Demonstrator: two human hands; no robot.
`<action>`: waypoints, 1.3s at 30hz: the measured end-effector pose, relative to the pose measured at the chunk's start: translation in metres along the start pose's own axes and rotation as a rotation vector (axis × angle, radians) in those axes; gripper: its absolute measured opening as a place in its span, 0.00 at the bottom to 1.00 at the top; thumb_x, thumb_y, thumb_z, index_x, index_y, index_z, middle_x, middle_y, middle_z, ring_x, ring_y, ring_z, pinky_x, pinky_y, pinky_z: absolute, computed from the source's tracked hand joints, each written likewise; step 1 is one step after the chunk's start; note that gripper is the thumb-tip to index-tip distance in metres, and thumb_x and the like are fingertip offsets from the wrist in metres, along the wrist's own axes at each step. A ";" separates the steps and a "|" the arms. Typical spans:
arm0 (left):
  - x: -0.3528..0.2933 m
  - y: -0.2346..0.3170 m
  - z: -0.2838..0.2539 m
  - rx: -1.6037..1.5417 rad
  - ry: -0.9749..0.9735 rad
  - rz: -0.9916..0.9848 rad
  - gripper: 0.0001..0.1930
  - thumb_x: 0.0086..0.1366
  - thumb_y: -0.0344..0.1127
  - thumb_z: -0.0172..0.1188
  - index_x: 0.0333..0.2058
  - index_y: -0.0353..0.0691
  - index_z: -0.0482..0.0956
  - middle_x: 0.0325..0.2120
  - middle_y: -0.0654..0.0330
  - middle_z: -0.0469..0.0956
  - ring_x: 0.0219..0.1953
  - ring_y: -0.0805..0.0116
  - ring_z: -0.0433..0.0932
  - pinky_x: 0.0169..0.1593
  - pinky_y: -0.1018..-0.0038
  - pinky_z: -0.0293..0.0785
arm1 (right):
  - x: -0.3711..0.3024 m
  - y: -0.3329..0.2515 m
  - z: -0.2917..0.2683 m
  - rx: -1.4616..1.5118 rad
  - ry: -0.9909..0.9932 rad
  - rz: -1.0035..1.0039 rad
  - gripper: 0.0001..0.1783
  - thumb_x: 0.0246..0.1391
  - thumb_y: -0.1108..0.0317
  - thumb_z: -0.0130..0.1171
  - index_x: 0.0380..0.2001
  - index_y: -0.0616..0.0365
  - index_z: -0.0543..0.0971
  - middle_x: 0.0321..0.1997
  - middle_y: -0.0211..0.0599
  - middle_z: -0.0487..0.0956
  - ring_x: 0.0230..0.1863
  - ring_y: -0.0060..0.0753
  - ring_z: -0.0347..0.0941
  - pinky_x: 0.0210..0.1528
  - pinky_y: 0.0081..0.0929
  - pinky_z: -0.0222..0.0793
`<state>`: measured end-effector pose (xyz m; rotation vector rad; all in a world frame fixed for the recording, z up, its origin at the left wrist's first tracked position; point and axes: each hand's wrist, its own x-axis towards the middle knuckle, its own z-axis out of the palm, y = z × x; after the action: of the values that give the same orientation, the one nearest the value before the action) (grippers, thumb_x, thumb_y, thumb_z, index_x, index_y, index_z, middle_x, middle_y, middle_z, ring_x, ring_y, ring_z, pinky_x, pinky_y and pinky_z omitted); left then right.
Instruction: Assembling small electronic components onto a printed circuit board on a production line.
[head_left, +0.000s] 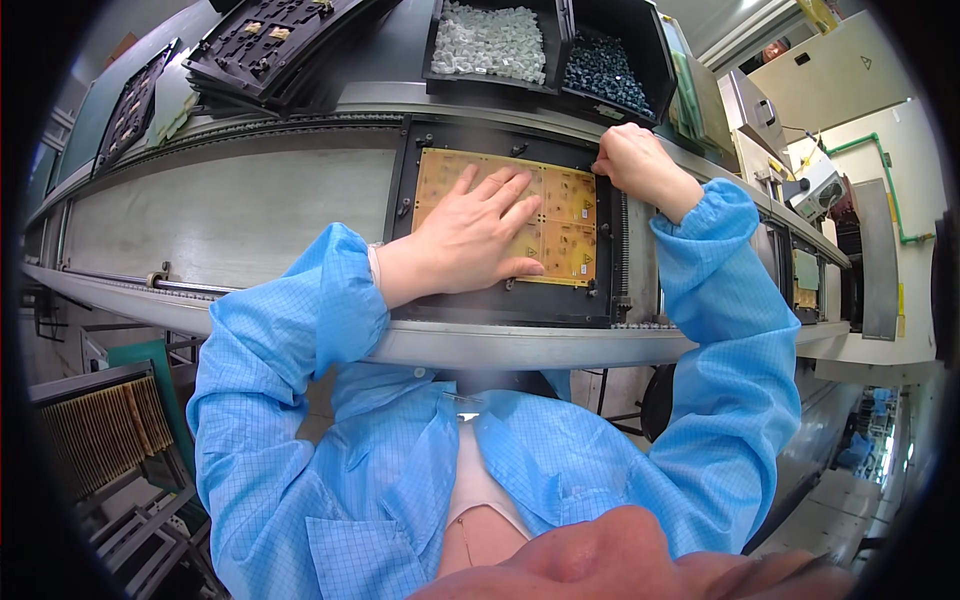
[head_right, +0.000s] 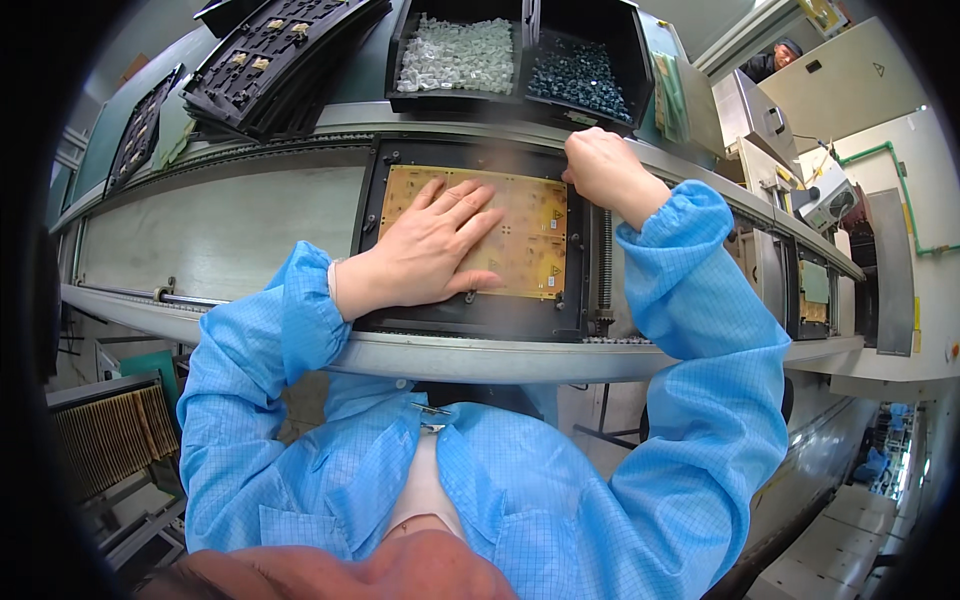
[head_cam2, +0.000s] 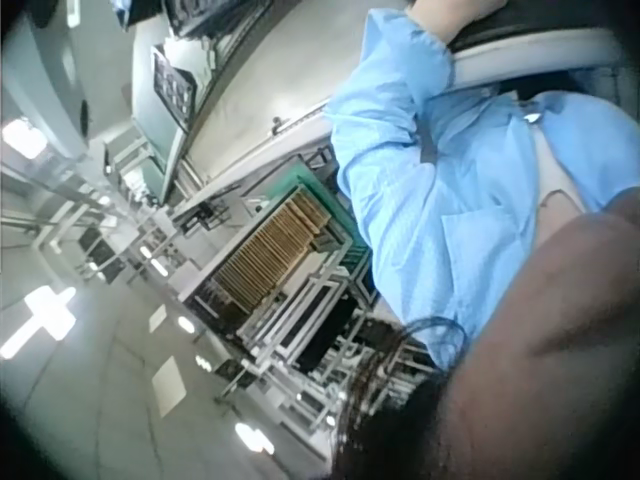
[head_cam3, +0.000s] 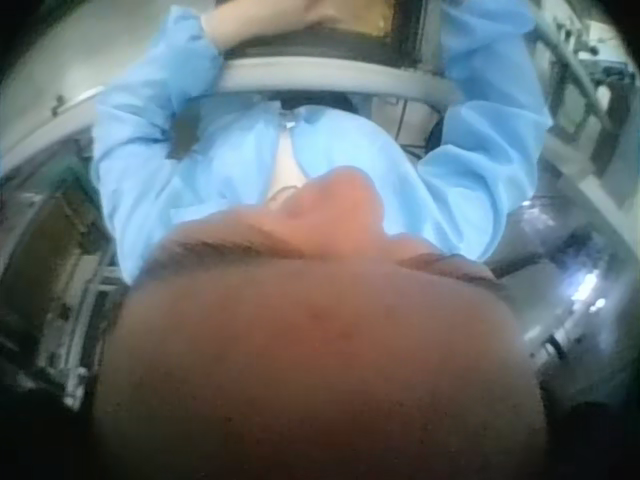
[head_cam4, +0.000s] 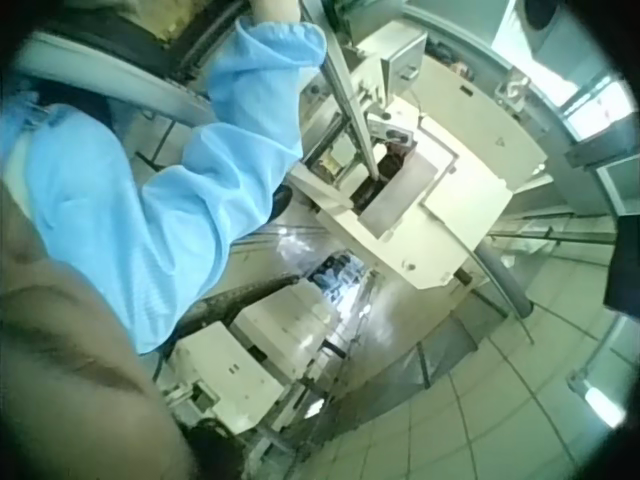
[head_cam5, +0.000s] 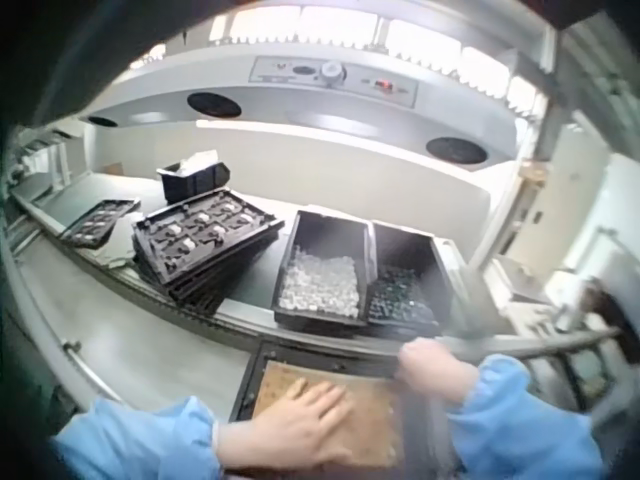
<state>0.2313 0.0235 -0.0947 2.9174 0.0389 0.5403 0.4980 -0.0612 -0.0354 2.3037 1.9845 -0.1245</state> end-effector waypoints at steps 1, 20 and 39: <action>-0.002 -0.003 0.004 -0.018 -0.068 0.003 0.40 0.67 0.65 0.53 0.61 0.32 0.70 0.64 0.40 0.66 0.70 0.45 0.61 0.72 0.47 0.53 | 0.003 0.000 -0.001 -0.034 -0.026 -0.025 0.10 0.49 0.66 0.71 0.27 0.63 0.84 0.34 0.52 0.82 0.43 0.55 0.79 0.46 0.43 0.76; 0.030 -0.012 0.009 0.077 -0.031 0.217 0.34 0.67 0.58 0.57 0.58 0.32 0.71 0.60 0.48 0.71 0.65 0.52 0.67 0.72 0.46 0.52 | 0.037 -0.014 -0.037 -0.030 -0.476 -0.061 0.13 0.46 0.64 0.74 0.29 0.63 0.86 0.31 0.48 0.85 0.37 0.47 0.82 0.41 0.36 0.78; 0.044 -0.001 0.009 0.046 -0.063 0.333 0.30 0.70 0.56 0.52 0.52 0.30 0.77 0.58 0.46 0.75 0.60 0.56 0.72 0.70 0.53 0.57 | 0.001 -0.011 -0.016 0.129 -0.166 -0.106 0.11 0.48 0.66 0.69 0.27 0.65 0.86 0.26 0.50 0.84 0.32 0.50 0.83 0.39 0.37 0.80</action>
<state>0.2755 0.0253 -0.0880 2.9991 -0.4551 0.4989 0.4873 -0.0568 -0.0204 2.1783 2.0690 -0.4490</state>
